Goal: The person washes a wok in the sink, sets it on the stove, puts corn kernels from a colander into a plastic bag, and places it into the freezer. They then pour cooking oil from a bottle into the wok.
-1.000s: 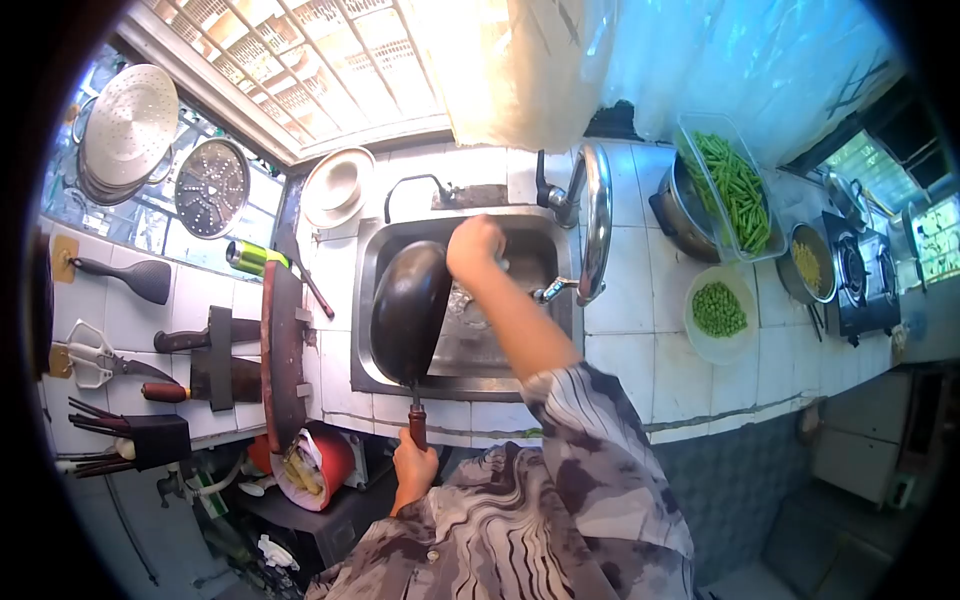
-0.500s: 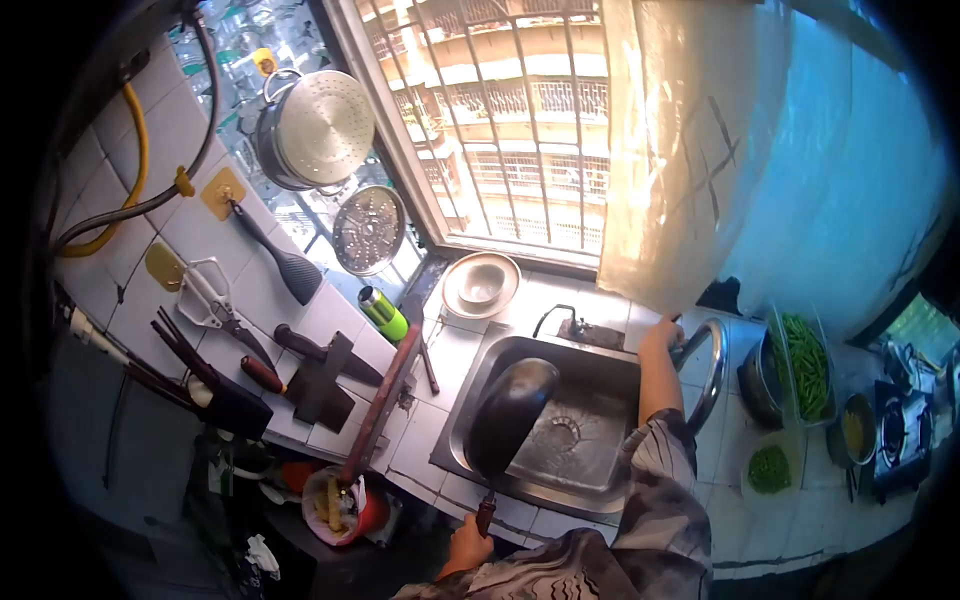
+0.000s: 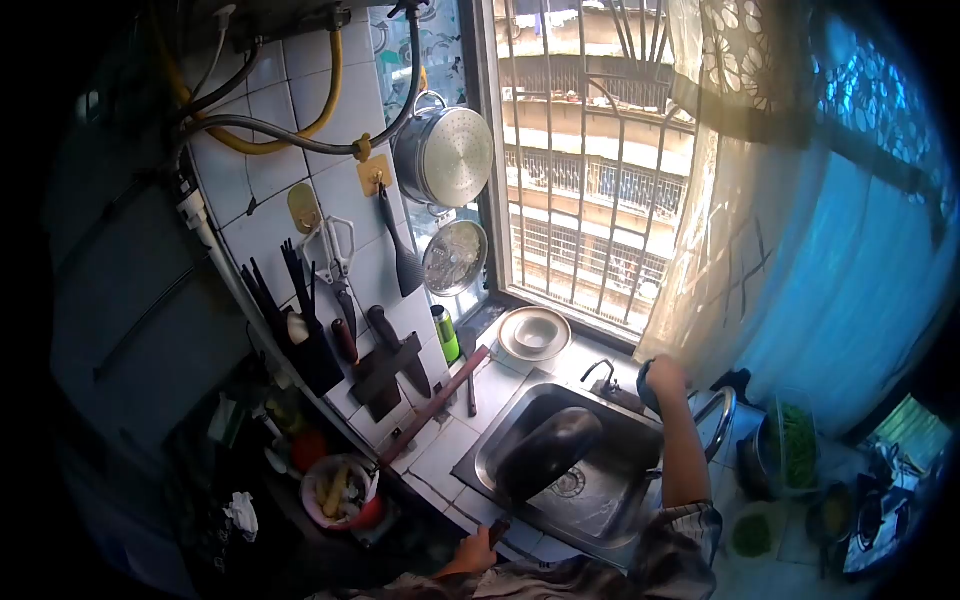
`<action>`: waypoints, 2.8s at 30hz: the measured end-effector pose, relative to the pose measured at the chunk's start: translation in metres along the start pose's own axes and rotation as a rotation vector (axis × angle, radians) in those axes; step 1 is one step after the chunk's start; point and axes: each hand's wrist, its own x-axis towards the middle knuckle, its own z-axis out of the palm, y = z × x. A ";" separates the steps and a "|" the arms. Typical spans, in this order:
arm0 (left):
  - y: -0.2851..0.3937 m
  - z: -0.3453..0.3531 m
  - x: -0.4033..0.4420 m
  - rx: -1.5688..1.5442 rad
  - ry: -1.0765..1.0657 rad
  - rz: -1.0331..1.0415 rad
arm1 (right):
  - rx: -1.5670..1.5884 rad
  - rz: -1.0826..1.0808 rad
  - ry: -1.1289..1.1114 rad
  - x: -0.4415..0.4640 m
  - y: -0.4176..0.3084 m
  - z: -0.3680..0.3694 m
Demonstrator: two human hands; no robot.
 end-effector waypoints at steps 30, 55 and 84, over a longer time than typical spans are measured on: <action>-0.042 -0.028 -0.001 -0.074 -0.133 0.116 | 1.999 -0.259 -0.781 -0.031 -0.309 -0.131; -0.044 -0.023 0.008 -0.084 -0.197 0.064 | 0.348 -1.079 0.118 -0.058 -0.394 -0.031; 0.055 0.006 0.017 -1.101 -0.829 -0.183 | 0.737 0.002 0.471 0.079 0.172 0.222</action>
